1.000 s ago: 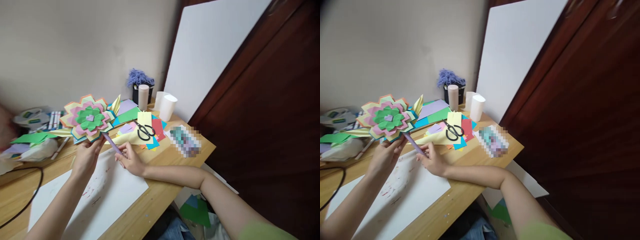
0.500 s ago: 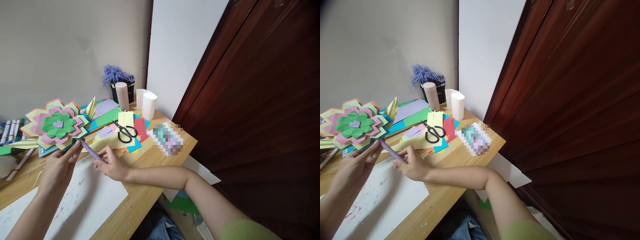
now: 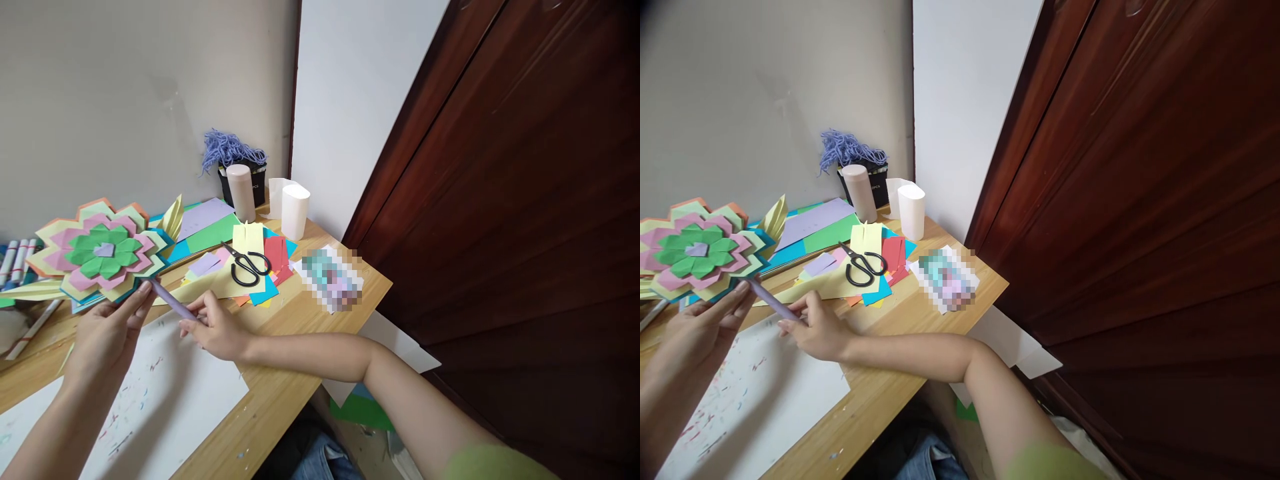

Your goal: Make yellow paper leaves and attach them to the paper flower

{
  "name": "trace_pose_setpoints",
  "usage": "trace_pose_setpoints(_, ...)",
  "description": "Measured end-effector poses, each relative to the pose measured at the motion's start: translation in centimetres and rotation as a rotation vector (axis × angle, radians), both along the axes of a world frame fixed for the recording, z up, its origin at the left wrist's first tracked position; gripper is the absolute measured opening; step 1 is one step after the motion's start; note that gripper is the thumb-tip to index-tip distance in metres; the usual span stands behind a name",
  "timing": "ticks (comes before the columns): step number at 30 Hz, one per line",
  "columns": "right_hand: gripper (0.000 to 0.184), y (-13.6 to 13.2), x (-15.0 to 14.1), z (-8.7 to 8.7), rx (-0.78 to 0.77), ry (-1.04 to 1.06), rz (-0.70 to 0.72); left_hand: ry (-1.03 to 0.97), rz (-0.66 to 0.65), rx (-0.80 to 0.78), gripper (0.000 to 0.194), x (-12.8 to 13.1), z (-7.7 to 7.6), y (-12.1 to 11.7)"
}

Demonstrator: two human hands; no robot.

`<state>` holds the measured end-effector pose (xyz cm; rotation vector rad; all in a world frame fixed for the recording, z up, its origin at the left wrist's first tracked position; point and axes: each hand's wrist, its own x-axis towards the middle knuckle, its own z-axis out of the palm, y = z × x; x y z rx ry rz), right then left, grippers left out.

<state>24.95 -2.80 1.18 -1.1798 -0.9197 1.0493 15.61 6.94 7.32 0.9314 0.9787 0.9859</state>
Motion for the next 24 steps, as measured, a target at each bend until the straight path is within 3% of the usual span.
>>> trace_pose_setpoints(13, 0.020, 0.05, -0.10, -0.05, -0.006, 0.049, 0.001, -0.085, 0.034, 0.039, 0.025, 0.01, -0.52, 0.34)
trace_pose_setpoints(24, 0.021, 0.35, -0.13, -0.39, 0.049, 0.089, 0.008, -0.048, -0.012, 0.066, 0.020, -0.09, -0.72, 0.41)
